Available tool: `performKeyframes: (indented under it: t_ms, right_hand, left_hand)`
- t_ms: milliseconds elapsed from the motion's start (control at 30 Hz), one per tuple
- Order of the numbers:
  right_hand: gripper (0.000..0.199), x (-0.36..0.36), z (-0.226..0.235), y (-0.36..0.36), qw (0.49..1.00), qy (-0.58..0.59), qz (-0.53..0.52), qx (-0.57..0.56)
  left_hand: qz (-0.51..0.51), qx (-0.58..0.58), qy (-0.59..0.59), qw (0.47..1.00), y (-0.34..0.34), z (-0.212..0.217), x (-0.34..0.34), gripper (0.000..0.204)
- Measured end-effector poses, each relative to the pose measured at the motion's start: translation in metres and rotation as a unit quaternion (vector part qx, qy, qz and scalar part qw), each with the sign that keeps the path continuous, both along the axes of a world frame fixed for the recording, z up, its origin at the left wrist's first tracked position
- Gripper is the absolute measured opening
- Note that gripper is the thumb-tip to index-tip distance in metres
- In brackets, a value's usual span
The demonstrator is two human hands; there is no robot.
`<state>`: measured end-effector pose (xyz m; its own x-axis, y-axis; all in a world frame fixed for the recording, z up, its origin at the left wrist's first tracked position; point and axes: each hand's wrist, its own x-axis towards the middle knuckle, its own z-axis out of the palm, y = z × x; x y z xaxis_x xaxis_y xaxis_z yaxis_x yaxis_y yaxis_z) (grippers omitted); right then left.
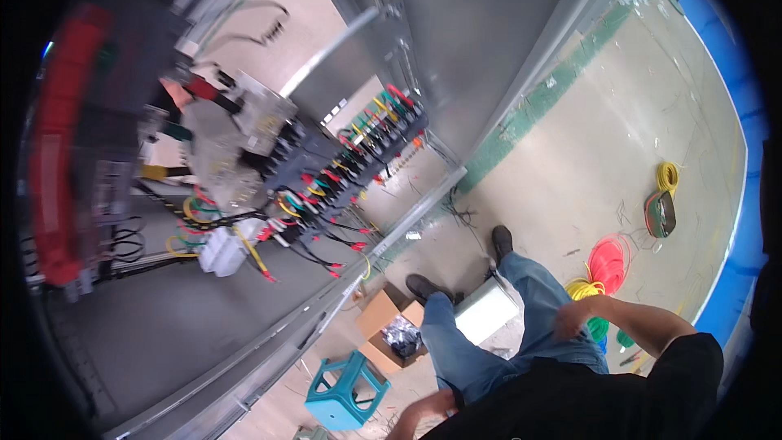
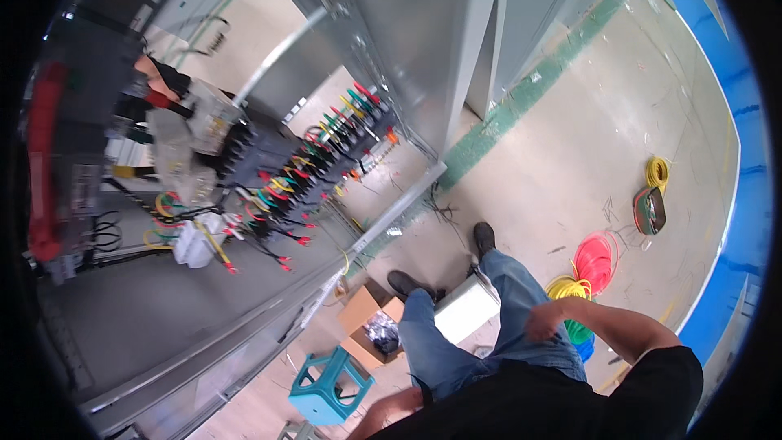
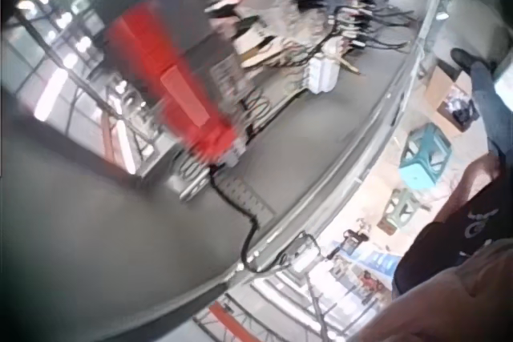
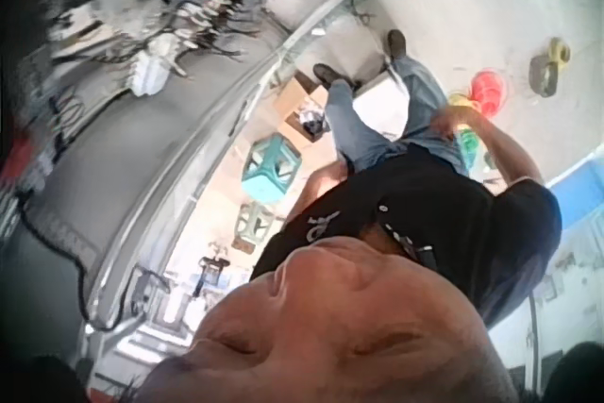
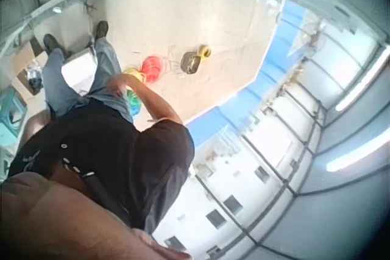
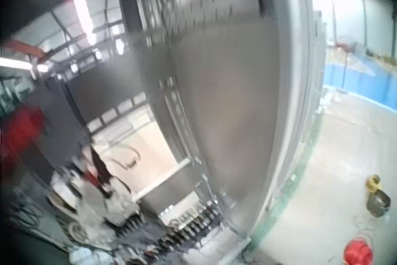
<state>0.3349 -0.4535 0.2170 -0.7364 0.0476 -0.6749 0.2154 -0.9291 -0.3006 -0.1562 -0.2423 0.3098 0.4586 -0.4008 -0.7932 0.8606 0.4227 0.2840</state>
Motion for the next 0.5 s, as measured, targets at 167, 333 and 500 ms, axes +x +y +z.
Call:
performKeyframes:
  t_ms: [167, 333, 500]
  right_hand:
    - [0.038, -0.030, -0.015, 0.132, 0.894, -0.246, 0.105, 0.359]
    - [0.038, -0.024, -0.126, 0.203, 0.860, -0.317, 0.033, 0.398]
    - [0.035, -0.020, -0.221, 0.245, 0.847, -0.328, -0.043, 0.416]
  left_hand:
    - [0.127, 0.353, -0.004, 0.927, 0.034, -0.156, -0.030, 0.017]
    - [0.126, 0.405, 0.016, 0.905, 0.114, -0.210, 0.056, 0.023]
    - [0.121, 0.458, -0.018, 0.881, 0.159, -0.284, 0.126, 0.023]
